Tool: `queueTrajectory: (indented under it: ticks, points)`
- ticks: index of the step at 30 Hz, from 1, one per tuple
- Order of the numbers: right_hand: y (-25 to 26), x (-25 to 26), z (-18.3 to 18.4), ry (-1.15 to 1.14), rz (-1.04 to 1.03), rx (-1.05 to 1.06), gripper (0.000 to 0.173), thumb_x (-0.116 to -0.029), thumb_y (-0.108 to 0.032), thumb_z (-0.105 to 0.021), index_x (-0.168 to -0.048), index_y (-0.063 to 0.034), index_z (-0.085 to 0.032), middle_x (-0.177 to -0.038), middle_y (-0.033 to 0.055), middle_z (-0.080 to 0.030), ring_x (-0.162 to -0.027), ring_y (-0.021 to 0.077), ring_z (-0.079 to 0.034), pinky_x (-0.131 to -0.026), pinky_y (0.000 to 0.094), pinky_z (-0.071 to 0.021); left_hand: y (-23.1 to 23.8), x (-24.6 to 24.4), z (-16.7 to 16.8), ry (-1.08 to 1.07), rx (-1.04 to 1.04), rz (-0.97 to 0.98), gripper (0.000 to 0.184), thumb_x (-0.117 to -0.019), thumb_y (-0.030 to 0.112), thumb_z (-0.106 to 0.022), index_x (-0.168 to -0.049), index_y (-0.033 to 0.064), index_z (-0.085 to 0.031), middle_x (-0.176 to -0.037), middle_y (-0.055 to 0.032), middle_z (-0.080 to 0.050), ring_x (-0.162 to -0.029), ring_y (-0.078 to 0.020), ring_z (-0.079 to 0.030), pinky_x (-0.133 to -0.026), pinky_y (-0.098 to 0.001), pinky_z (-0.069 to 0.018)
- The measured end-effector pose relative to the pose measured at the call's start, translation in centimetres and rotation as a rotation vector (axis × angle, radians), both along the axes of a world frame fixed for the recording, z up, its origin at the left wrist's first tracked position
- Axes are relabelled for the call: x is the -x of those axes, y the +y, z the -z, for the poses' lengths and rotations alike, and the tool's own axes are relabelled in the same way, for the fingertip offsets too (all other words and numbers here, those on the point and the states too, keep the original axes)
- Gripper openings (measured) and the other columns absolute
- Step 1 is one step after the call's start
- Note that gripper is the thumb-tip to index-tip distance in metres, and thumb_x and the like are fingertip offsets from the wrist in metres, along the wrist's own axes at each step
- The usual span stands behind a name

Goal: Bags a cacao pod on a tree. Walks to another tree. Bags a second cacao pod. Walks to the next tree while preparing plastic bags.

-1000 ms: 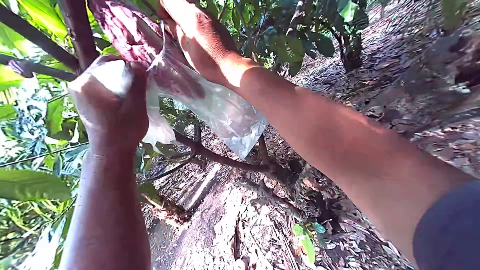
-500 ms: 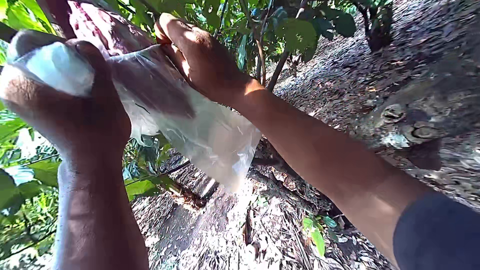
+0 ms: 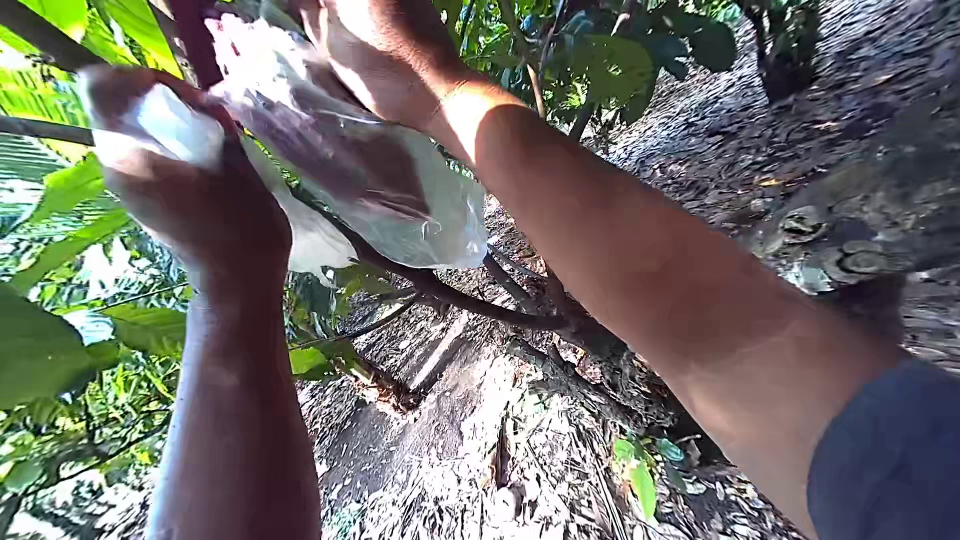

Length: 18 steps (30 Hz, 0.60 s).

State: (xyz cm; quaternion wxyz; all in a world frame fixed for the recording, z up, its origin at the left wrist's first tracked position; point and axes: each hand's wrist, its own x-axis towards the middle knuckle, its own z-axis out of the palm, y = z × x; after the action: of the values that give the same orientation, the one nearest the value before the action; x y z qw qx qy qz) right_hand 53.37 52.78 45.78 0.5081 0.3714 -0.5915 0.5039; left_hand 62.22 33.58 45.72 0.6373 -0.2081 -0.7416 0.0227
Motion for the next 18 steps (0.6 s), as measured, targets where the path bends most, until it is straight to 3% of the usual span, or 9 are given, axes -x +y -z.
queueTrajectory:
  ticks: [3, 5, 7, 8, 11, 12, 13, 15, 18]
  points:
    - [-0.6, 1.7, -1.4, -0.108, -0.058, 0.056, 0.017, -0.0997, -0.009, -0.061, -0.107, -0.0001, -0.073, -0.099, 0.0147, -0.071, -0.098, 0.0228, -0.067, -0.089, 0.0408, -0.0536, 1.0, -1.1, -1.0, 0.003, 0.039, -0.004, 0.047, -0.1035, 0.036, -0.055, -0.135, 0.0011, -0.055, -0.126, -0.0176, -0.064, -0.118, -0.0180, -0.061, -0.103, -0.0346, -0.0484]
    - [0.0, 1.7, -2.1, -0.082, 0.026, 0.022, 0.017, -0.0978, -0.009, -0.062, -0.105, -0.0004, -0.075, -0.098, 0.0152, -0.073, -0.095, 0.0253, -0.069, -0.084, 0.0432, -0.0547, 1.6, -1.3, -1.1, -0.033, -0.004, 0.114, 0.045, -0.1026, 0.036, -0.058, -0.134, 0.0034, -0.056, -0.122, -0.0099, -0.065, -0.106, -0.0103, -0.064, -0.091, -0.0298, -0.0543]
    - [0.4, -0.2, -2.4, -0.110, -0.025, -0.034, 0.016, -0.0997, -0.004, -0.061, -0.108, 0.0043, -0.072, -0.098, 0.0157, -0.071, -0.091, 0.0193, -0.066, -0.082, 0.0319, -0.0534, 1.9, -1.3, -1.5, -0.145, -0.068, 0.396, 0.039, -0.1014, 0.031, -0.063, -0.128, 0.0036, -0.054, -0.110, -0.0025, -0.064, -0.087, -0.0087, -0.066, -0.074, -0.0291, -0.0595]
    - [0.2, -1.3, -2.4, -0.135, -0.083, -0.072, 0.018, -0.1021, 0.000, -0.056, -0.113, 0.0090, -0.067, -0.103, 0.0179, -0.068, -0.094, 0.0155, -0.063, -0.085, 0.0235, -0.0497, 2.0, -1.4, -1.7, -0.208, -0.090, 0.523, 0.033, -0.1010, 0.028, -0.065, -0.124, 0.0065, -0.053, -0.104, 0.0009, -0.063, -0.083, -0.0088, -0.065, -0.070, -0.0291, -0.0592]
    - [-2.3, 0.4, -3.3, -0.153, -0.134, -0.079, 0.024, -0.1021, 0.000, -0.055, -0.120, 0.0110, -0.066, -0.115, 0.0209, -0.070, -0.105, 0.0149, -0.063, -0.094, 0.0221, -0.0466, 1.1, -1.1, -2.9, -0.322, -0.118, 0.746, 0.018, -0.0989, 0.020, -0.068, -0.110, 0.0088, -0.060, -0.095, -0.0001, -0.068, -0.082, -0.0139, -0.067, -0.074, -0.0337, -0.0599]
    - [-3.2, 2.3, -3.6, -0.077, -0.138, -0.035, 0.021, -0.1006, -0.005, -0.060, -0.115, 0.0070, -0.070, -0.108, 0.0174, -0.072, -0.101, 0.0144, -0.066, -0.092, 0.0248, -0.0497, 0.6, -1.2, -3.1, -0.349, -0.147, 0.755, 0.018, -0.0984, 0.021, -0.069, -0.110, 0.0098, -0.061, -0.095, 0.0004, -0.068, -0.085, -0.0141, -0.068, -0.076, -0.0346, -0.0606]
    - [-3.7, 3.7, -3.7, 0.019, -0.190, 0.052, 0.015, -0.0969, -0.008, -0.067, -0.104, 0.0034, -0.072, -0.095, 0.0126, -0.070, -0.088, 0.0124, -0.065, -0.082, 0.0255, -0.0522, 0.3, -1.4, -3.3, -0.356, -0.181, 0.748, 0.020, -0.0980, 0.023, -0.070, -0.111, 0.0100, -0.061, -0.095, -0.0002, -0.068, -0.086, -0.0151, -0.069, -0.077, -0.0356, -0.0611]
    - [-2.1, 2.7, -3.1, 0.115, -0.449, 0.248, 0.008, -0.0856, 0.001, -0.075, -0.079, 0.0022, -0.071, -0.068, 0.0065, -0.065, -0.062, 0.0078, -0.060, -0.059, 0.0234, -0.0515, 0.0, -2.1, -3.2, -0.323, -0.181, 0.660, 0.023, -0.0990, 0.026, -0.069, -0.115, 0.0116, -0.060, -0.098, 0.0021, -0.067, -0.089, -0.0122, -0.067, -0.079, -0.0329, -0.0596]
    - [1.6, -2.3, -0.8, -0.103, -0.936, 0.193, 0.025, -0.0959, 0.013, -0.054, -0.072, 0.0054, -0.058, -0.060, 0.0073, -0.055, -0.053, 0.0087, -0.053, -0.052, 0.0208, -0.0493, 0.0, -2.7, -2.8, -0.267, -0.096, 0.486, 0.029, -0.1011, 0.030, -0.064, -0.123, 0.0116, -0.061, -0.102, 0.0061, -0.066, -0.090, -0.0048, -0.065, -0.080, -0.0279, -0.0578]
